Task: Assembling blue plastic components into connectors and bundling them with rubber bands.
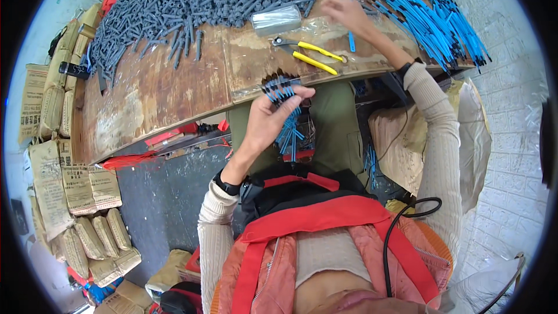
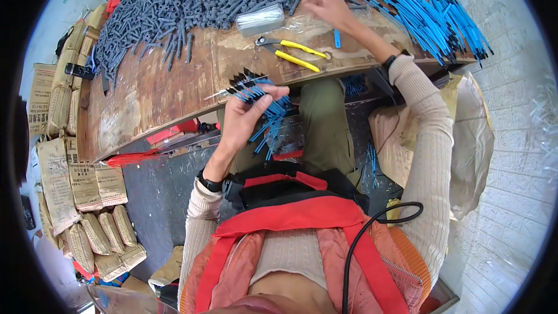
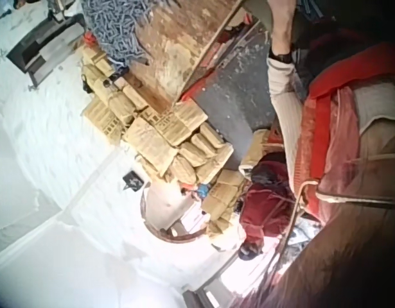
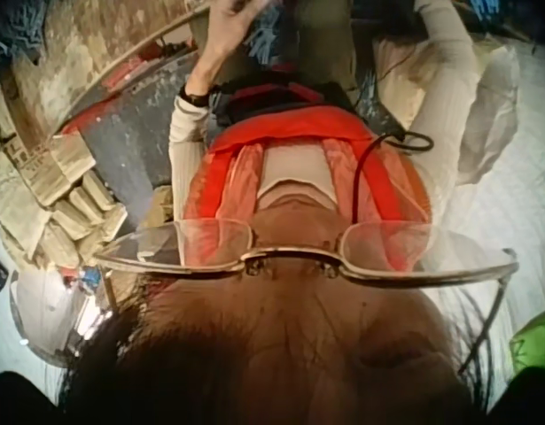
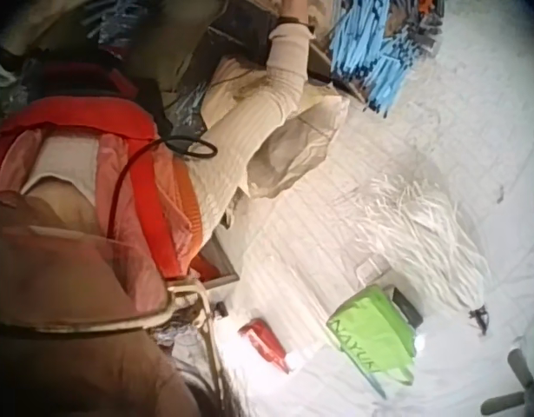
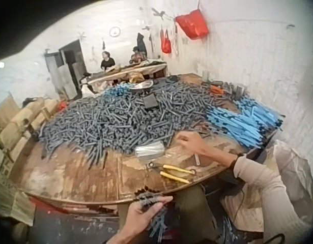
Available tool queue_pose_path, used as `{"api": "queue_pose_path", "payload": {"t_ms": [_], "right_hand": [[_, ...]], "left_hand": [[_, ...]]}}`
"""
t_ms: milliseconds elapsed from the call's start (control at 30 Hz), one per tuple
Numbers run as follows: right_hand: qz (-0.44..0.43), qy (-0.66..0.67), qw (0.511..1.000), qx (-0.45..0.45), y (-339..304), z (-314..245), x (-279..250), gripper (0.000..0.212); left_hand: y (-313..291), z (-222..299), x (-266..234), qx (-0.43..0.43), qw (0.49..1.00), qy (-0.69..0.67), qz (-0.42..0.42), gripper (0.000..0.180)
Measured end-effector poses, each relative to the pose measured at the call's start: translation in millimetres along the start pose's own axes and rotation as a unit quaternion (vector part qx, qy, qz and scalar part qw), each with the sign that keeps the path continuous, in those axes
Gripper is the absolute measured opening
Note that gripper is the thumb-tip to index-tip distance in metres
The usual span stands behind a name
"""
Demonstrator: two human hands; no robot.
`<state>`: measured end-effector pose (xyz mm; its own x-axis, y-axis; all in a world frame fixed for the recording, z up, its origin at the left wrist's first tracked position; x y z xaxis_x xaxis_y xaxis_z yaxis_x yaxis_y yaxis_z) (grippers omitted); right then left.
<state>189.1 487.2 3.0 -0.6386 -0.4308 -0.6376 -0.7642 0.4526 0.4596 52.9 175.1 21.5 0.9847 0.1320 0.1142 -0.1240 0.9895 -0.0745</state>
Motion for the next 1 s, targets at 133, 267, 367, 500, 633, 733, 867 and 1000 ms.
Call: {"api": "queue_pose_path", "payload": {"t_ms": [133, 267, 367, 500, 633, 733, 867, 1000], "right_hand": [[0.112, 0.225, 0.961, 0.117, 5.9, 4.3, -3.7, 0.017], [0.144, 0.352, 0.91, 0.166, 4.2, 12.7, -17.7, 0.015], [0.106, 0.411, 0.895, 0.141, 2.1, 8.8, -26.0, 0.015], [0.083, 0.395, 0.902, 0.155, -11.9, -53.6, -3.8, 0.016], [0.009, 0.234, 0.968, 0.096, -32.9, -138.3, 6.4, 0.017], [-0.015, 0.143, 0.99, 0.003, -51.5, -174.1, 13.2, 0.015], [-0.035, 0.014, 0.996, -0.08, -67.4, -208.3, 23.0, 0.016], [-0.03, 0.002, 0.995, -0.098, -68.6, -212.3, 28.5, 0.019]], "left_hand": [[-16.3, -3.5, 1.9, 0.0, 1.0, -0.003, 0.0, 0.019], [-8.3, 3.2, -8.4, 0.006, 1.0, -0.027, 0.011, 0.018], [-9.4, 4.9, -3.9, 0.03, 1.0, 0.007, 0.003, 0.018], [-25.4, -10.9, -13.4, 0.045, 0.997, 0.057, -0.005, 0.019], [-7.6, -18.7, -28.3, 0.051, 0.999, 0.01, -0.002, 0.02], [-6.2, -19.7, -26.7, 0.043, 0.999, 0.002, 0.006, 0.021], [-7.4, -27.8, -31.4, 0.093, 0.993, 0.072, -0.011, 0.021], [-12.8, -21.1, -31.3, 0.092, 0.992, 0.086, -0.015, 0.021]]}}
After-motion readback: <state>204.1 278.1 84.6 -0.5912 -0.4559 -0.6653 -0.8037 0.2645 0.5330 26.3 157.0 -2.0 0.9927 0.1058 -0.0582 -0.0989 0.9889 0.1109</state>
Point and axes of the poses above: each hand's wrist, its own y-axis towards the middle knuckle, its own x-axis out of the palm, z = x × y, the point moved 1 cm from there along y, towards the middle knuckle, and after that the axes turned 11 degrees about -x, right-handed, at the moved point
